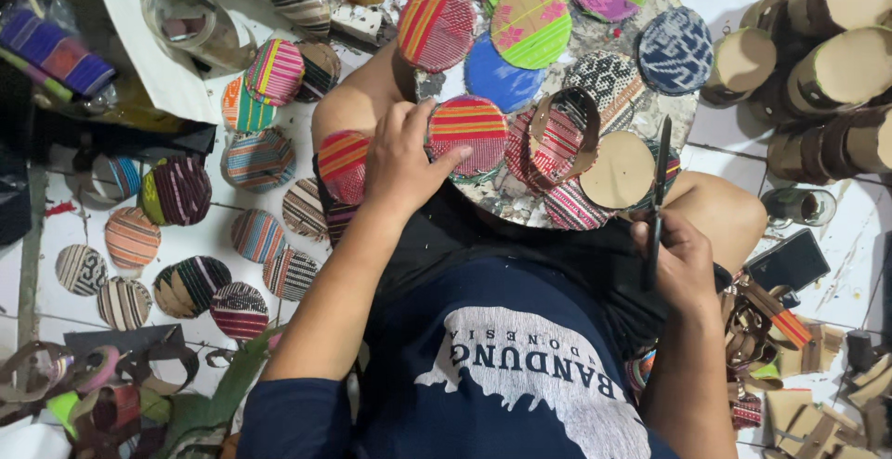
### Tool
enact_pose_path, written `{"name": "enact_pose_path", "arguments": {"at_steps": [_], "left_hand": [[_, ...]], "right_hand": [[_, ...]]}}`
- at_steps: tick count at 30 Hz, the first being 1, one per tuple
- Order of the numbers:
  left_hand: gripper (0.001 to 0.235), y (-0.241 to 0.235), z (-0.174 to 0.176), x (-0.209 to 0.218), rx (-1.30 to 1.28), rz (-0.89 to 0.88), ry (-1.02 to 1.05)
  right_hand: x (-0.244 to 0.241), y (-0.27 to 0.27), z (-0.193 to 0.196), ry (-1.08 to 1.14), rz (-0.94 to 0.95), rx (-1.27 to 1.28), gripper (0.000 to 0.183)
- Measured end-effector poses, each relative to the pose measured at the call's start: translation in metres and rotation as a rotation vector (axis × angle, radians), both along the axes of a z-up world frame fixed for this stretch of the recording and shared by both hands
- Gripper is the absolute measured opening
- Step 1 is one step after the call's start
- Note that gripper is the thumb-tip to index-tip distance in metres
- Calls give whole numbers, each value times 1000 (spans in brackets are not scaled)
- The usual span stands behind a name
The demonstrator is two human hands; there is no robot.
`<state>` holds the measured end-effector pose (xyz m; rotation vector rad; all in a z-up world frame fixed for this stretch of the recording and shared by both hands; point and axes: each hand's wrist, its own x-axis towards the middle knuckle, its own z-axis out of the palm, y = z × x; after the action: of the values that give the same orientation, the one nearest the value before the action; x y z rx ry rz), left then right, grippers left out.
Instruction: The person sits on the floor and uses scissors to trim a piece of colorful patterned fabric. They then wrap the trimmed fabric around a circular cardboard base, pressing it into place to form a coaster-like item.
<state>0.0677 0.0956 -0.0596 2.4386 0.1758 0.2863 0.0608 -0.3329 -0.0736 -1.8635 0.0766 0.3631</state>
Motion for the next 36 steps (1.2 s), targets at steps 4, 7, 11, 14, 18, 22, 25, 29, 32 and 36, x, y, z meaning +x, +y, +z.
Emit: {"name": "enact_pose_path", "arguments": {"at_steps": [4,7,11,14,18,22,25,29,32,36], "left_hand": [[77,-3,-8,4,66,2,-9],[72,-4,-7,5,41,19,-9],[58,-13,13,4,71,-3,-10],[70,-20,30,-1,-10,7,32],[93,-24,15,-16,4,24,-68],[89,-29,-5,-23,27,100,-123],[80,-32,-16,-20,51,169,-116],[76,-37,-21,-13,68,226,-70],[74,-42,-25,-12,36,252,-42],[74,-45,-30,-11,29,270,-124]], "right_hand": [[-5,7,10,4,-37,-1,31],[-7,2,0,16,-57,18,29],[-6,-1,-9,-1,-24,11,30],[-7,0,-9,-4,-21,38,32],[-9,-1,-8,-6,-12,27,30],[-13,-6,-14,10,3,9,30],[-14,-9,-21,-7,3,6,28],[-13,-12,-26,-18,18,-19,26],[-13,-12,-27,-18,30,-36,26],[-12,-4,-20,-22,33,-51,26]]}}
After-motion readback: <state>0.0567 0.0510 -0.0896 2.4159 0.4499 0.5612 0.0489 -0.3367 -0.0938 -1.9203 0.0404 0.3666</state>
